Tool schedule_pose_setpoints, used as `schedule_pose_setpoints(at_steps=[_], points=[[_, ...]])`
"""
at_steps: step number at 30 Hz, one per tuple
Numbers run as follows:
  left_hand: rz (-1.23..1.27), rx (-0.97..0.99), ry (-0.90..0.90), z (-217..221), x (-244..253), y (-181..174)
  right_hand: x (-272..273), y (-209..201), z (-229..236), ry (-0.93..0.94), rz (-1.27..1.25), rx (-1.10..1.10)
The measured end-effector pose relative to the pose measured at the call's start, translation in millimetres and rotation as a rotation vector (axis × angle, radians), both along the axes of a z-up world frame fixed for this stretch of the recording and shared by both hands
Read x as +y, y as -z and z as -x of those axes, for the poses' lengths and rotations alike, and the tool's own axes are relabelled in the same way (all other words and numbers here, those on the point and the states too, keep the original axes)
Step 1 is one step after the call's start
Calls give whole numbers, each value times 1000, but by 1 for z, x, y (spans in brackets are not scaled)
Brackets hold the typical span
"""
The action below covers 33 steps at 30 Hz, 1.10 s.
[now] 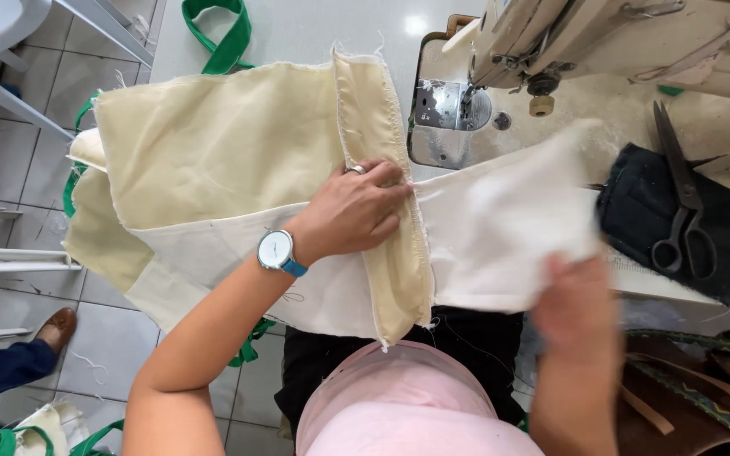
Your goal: Sewing and trimming fabric tote bags using an industrial sewing machine and tailor's shears.
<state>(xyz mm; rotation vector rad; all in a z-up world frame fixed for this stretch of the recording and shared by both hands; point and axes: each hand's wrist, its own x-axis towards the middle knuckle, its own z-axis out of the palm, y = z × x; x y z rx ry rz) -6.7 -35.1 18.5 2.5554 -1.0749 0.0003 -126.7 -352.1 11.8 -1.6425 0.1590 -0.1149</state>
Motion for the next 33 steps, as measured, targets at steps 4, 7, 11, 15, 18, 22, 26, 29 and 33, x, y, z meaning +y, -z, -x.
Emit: schedule_pose_setpoints(at_steps=[4, 7, 11, 15, 18, 22, 26, 29, 33], points=[[-97, 39, -36, -14, 6, 36, 94, -38, -7, -712, -195, -147], [-84, -7, -81, -8, 15, 44, 99, -34, -42, -643, 471, -451], [-2, -89, -51, -2, 21, 42, 76, 18, -53, -411, 1163, -215], [55, -53, -33, -8, 21, 64, 94, 36, -49, -429, 1093, -508], [62, -31, -48, -13, 23, 64, 107, 37, -49, -405, 1108, -605], [147, -232, 113, -15, 27, 43, 110, 39, -50, -391, 1170, -628], [519, 265, 52, -18, 35, 32, 107, 39, -49, -395, 1163, -625], [668, 529, -179, -31, 50, -26, 109, 36, -53, -396, 1182, -625], [478, 370, -96, -33, 50, -67, 108, 33, -61, -370, 1196, -645]])
